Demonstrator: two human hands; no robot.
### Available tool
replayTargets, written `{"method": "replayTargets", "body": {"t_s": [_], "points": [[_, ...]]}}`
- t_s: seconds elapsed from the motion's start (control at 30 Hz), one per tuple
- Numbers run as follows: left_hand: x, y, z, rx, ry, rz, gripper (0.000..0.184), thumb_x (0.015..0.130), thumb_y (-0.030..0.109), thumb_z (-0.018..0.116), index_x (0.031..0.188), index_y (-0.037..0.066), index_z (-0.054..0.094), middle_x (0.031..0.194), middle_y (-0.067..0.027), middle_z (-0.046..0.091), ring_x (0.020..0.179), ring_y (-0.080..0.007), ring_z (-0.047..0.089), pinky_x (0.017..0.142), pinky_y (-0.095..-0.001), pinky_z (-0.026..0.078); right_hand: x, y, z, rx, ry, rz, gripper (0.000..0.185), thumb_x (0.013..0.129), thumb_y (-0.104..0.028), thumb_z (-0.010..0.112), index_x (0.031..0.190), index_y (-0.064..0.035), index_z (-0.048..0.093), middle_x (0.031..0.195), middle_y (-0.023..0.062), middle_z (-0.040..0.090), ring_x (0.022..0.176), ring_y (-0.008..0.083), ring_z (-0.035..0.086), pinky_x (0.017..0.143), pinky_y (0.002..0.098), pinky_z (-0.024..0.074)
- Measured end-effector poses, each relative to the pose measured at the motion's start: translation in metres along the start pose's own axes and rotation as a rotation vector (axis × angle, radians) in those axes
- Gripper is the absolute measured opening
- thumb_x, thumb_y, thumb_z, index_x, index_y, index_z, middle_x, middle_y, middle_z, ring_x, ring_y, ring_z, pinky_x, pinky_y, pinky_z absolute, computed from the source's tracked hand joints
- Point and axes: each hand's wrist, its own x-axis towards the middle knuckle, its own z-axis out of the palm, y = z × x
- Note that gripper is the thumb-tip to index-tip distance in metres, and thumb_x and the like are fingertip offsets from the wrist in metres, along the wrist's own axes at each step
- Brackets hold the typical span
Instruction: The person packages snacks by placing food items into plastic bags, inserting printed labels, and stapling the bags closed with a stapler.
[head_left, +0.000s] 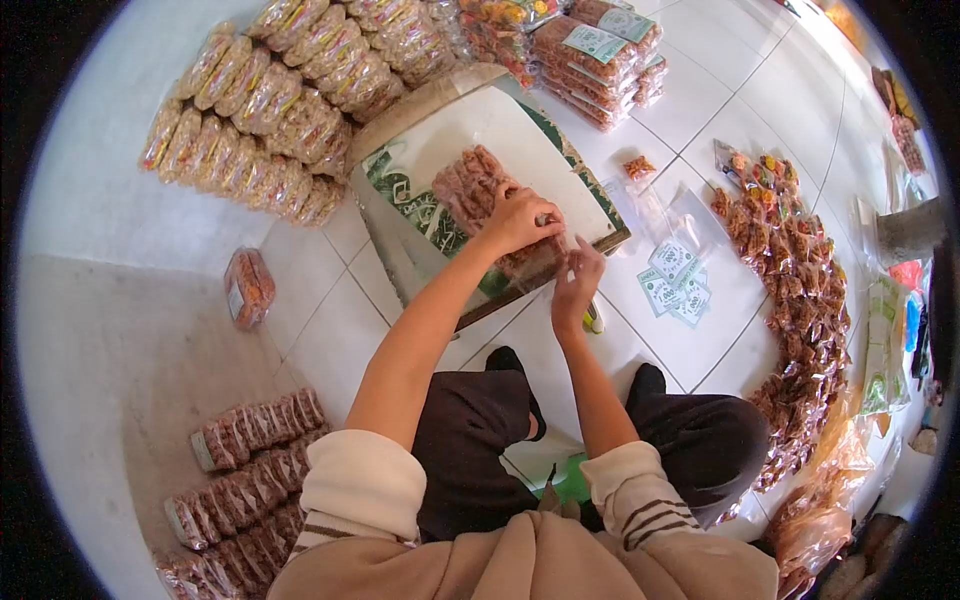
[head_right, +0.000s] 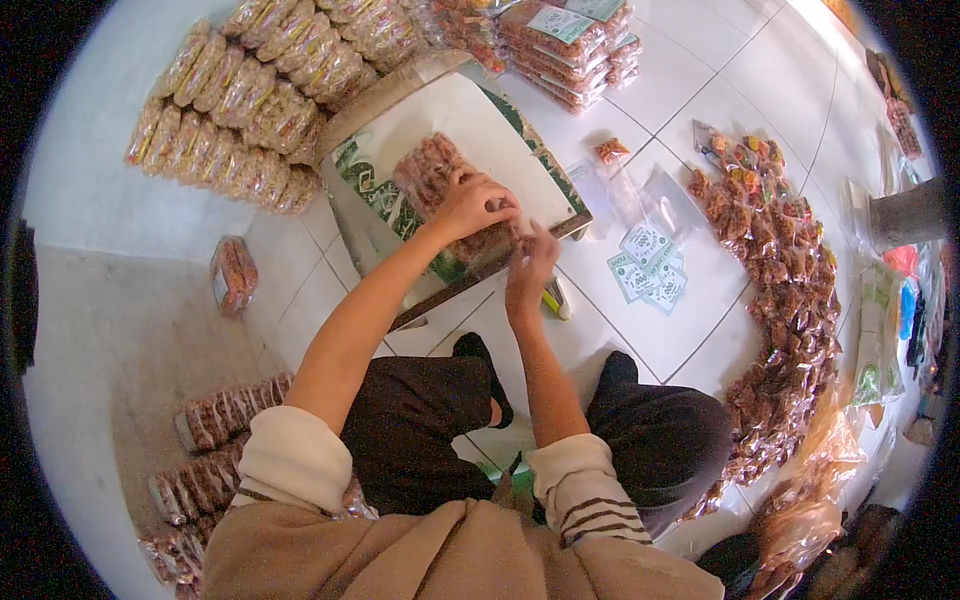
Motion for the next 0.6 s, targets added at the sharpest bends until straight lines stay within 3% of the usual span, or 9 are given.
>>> {"method": "replayTargets", "body": {"t_s": [0.07,0.1,0.17,0.23,0.3,0.4,0.5,0.6], "points": [[0.001,0.002,0.002,-0.023,-0.004,-0.021,0.019,0.075,0.038,0.061,0.077,0.019,0.065,0.084,0.0039,0.063,0.091,-0.0123,0.052,0.093,-0.0393,0.019,-0.009,-0.001,0.003,0.342,0.107,0.398,0.02,0.075,0.003,0.059,0.095,0.0017,0.054,0.083,0.012,0.051,0.078,0.0232,0.054,0.07,0.0313,0.0451],[0.0,0.003,0.004,-0.048,-0.006,-0.04,0.018,0.074,0.037,0.062,0.076,0.019,0.065,0.085,0.0043,0.062,0.091,-0.012,0.052,0.093,-0.0407,0.019,-0.012,0.002,0.005,0.344,0.105,0.405,0.02,0.075,0.003,0.059,0.095,0.0017,0.054,0.083,0.012,0.051,0.078,0.0232,0.054,0.07,0.0313,0.0451],[-0.001,0.006,0.009,-0.07,0.074,-0.006,0.016,0.073,0.035,0.063,0.075,0.019,0.065,0.084,0.0044,0.062,0.092,-0.0118,0.052,0.093,-0.0421,0.019,-0.008,0.004,0.007,0.208,0.103,0.217,0.009,0.077,0.001,0.058,0.085,0.0017,0.053,0.081,0.0114,0.054,0.074,0.0221,0.055,0.066,0.0298,0.046],[0.001,0.007,0.013,-0.09,0.16,0.031,0.014,0.072,0.033,0.065,0.073,0.019,0.065,0.084,0.0045,0.062,0.093,-0.0117,0.052,0.094,-0.0434,0.018,-0.005,-0.002,0.01,0.257,0.1,0.283,0.009,0.077,0.002,0.057,0.085,0.0006,0.054,0.08,0.012,0.055,0.076,0.0245,0.055,0.068,0.032,0.045],[0.003,0.011,0.018,-0.107,0.194,0.058,0.01,0.07,0.029,0.067,0.072,0.02,0.064,0.084,0.0051,0.061,0.098,-0.011,0.05,0.095,-0.0507,0.014,-0.001,-0.005,0.012,0.298,0.096,0.353,0.009,0.076,0.002,0.056,0.084,-0.0004,0.055,0.079,0.0127,0.056,0.079,0.0269,0.055,0.07,0.0342,0.0441],[0.003,0.013,0.017,-0.087,0.222,0.068,0.008,0.07,0.027,0.066,0.07,0.02,0.064,0.084,0.0046,0.061,0.102,-0.0099,0.048,0.095,-0.056,0.009,0.006,-0.002,0.015,0.237,0.1,0.33,0.01,0.077,0.0,0.054,0.086,0.0002,0.057,0.086,0.0135,0.059,0.082,0.0277,0.056,0.071,0.0362,0.0439],[0.004,0.015,0.015,-0.069,0.177,0.06,0.008,0.071,0.027,0.065,0.069,0.019,0.064,0.086,0.0043,0.06,0.103,-0.0092,0.047,0.093,-0.0592,0.008,0.002,0.005,0.015,0.219,-0.042,0.348,0.019,0.077,0.0,0.053,0.095,0.0006,0.057,0.094,0.0156,0.059,0.09,0.0303,0.055,0.076,0.0368,0.0431],[0.005,0.013,0.02,-0.149,0.167,0.084,0.009,0.071,0.026,0.065,0.068,0.018,0.064,0.088,0.0032,0.06,0.102,-0.0096,0.048,0.094,-0.0581,0.008,-0.007,0.004,0.017,0.18,-0.048,0.188,0.028,0.075,0.003,0.052,0.102,0.0005,0.056,0.102,0.0173,0.057,0.097,0.0326,0.053,0.082,0.036,0.042]]}}
